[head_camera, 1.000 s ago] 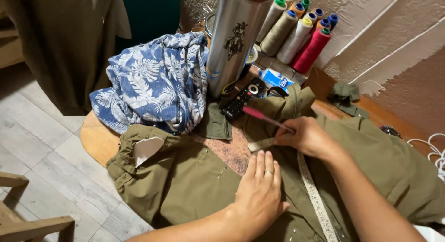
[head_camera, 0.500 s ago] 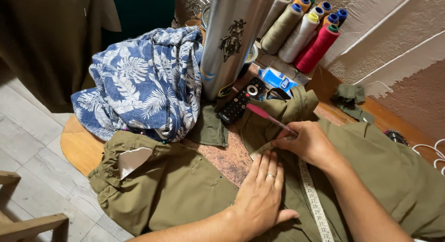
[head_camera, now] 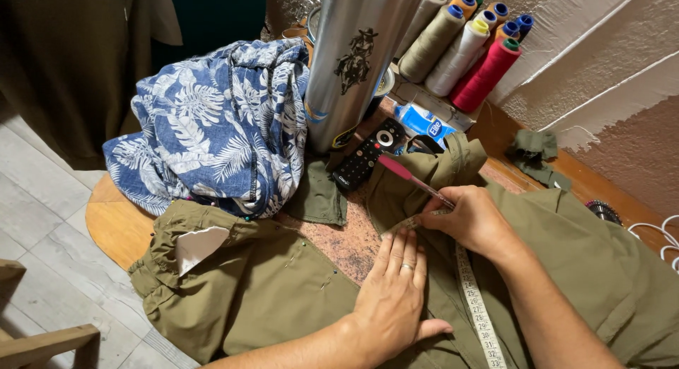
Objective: Measuring and marking points on a green garment using a measuring tape and a pink pen
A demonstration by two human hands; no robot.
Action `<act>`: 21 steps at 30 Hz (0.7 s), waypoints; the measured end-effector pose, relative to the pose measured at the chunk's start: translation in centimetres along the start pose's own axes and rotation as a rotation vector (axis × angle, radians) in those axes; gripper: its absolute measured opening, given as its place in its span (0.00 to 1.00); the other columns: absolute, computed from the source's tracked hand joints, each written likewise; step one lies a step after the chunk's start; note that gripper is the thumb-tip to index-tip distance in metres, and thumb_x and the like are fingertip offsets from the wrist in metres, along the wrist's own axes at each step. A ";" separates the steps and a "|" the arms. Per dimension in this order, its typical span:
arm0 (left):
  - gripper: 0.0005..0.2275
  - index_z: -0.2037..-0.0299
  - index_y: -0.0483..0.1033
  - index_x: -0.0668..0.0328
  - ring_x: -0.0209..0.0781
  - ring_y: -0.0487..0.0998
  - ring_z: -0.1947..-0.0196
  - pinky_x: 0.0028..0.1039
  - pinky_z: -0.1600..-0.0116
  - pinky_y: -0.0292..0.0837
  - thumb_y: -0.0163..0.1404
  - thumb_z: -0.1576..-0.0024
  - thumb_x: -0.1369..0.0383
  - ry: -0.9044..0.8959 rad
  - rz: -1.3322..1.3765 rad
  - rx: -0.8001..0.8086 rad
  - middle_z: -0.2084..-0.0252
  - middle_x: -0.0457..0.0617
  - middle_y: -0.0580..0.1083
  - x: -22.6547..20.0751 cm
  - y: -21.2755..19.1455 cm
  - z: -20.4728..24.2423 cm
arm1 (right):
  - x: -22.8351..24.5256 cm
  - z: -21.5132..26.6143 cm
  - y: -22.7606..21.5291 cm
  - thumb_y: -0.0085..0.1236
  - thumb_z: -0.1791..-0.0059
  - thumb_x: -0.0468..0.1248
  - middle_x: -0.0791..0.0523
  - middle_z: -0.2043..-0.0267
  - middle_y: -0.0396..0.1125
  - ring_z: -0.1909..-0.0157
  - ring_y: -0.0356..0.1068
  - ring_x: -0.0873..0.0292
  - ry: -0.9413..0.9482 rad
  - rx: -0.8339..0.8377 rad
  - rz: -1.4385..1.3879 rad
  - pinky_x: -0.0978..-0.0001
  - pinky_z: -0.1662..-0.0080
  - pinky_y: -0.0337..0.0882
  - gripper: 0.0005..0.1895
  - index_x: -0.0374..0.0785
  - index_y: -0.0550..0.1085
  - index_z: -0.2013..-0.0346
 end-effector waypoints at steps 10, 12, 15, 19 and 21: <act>0.56 0.36 0.59 0.78 0.67 0.51 0.27 0.53 0.24 0.35 0.36 0.57 0.24 -0.010 0.007 -0.031 0.30 0.74 0.56 0.0 0.0 0.1 | 0.3 0.0 0.1 0.74 0.63 0.45 0.61 0.84 0.64 0.78 0.55 0.68 0.031 -0.010 0.062 0.72 0.71 0.57 0.08 0.48 0.81 0.78; 0.57 0.35 0.58 0.77 0.67 0.51 0.27 0.54 0.24 0.35 0.34 0.57 0.24 -0.012 -0.012 -0.019 0.30 0.73 0.56 -0.1 0.1 0.1 | 0.7 0.2 0.2 0.74 0.63 0.48 0.60 0.84 0.66 0.79 0.56 0.68 0.047 -0.016 0.102 0.72 0.72 0.57 0.11 0.49 0.81 0.77; 0.57 0.35 0.57 0.78 0.67 0.50 0.27 0.54 0.24 0.34 0.34 0.57 0.23 -0.019 -0.024 -0.021 0.30 0.73 0.55 -0.1 0.2 0.1 | 1.6 0.7 -0.1 0.73 0.63 0.52 0.58 0.84 0.66 0.79 0.59 0.64 0.078 -0.007 0.214 0.69 0.69 0.61 0.13 0.51 0.80 0.76; 0.56 0.35 0.58 0.76 0.67 0.50 0.27 0.54 0.24 0.34 0.35 0.57 0.24 -0.012 -0.009 -0.013 0.30 0.73 0.56 0.0 0.1 0.1 | 2.5 1.3 -0.2 0.72 0.62 0.52 0.58 0.84 0.68 0.79 0.60 0.65 0.123 -0.004 0.195 0.68 0.69 0.60 0.12 0.51 0.79 0.76; 0.54 0.34 0.58 0.74 0.64 0.51 0.27 0.56 0.24 0.34 0.37 0.55 0.26 0.012 0.026 -0.052 0.31 0.70 0.58 0.1 -0.3 0.2 | 2.6 1.4 -0.1 0.70 0.62 0.56 0.58 0.80 0.70 0.75 0.66 0.60 0.151 -0.024 0.283 0.65 0.67 0.63 0.15 0.53 0.77 0.76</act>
Point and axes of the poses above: each hand's wrist, its own z-axis away from the middle knuckle, its own y-axis out of the palm, x = y × z, the point moved 3 cm from there along -z, towards the middle knuckle
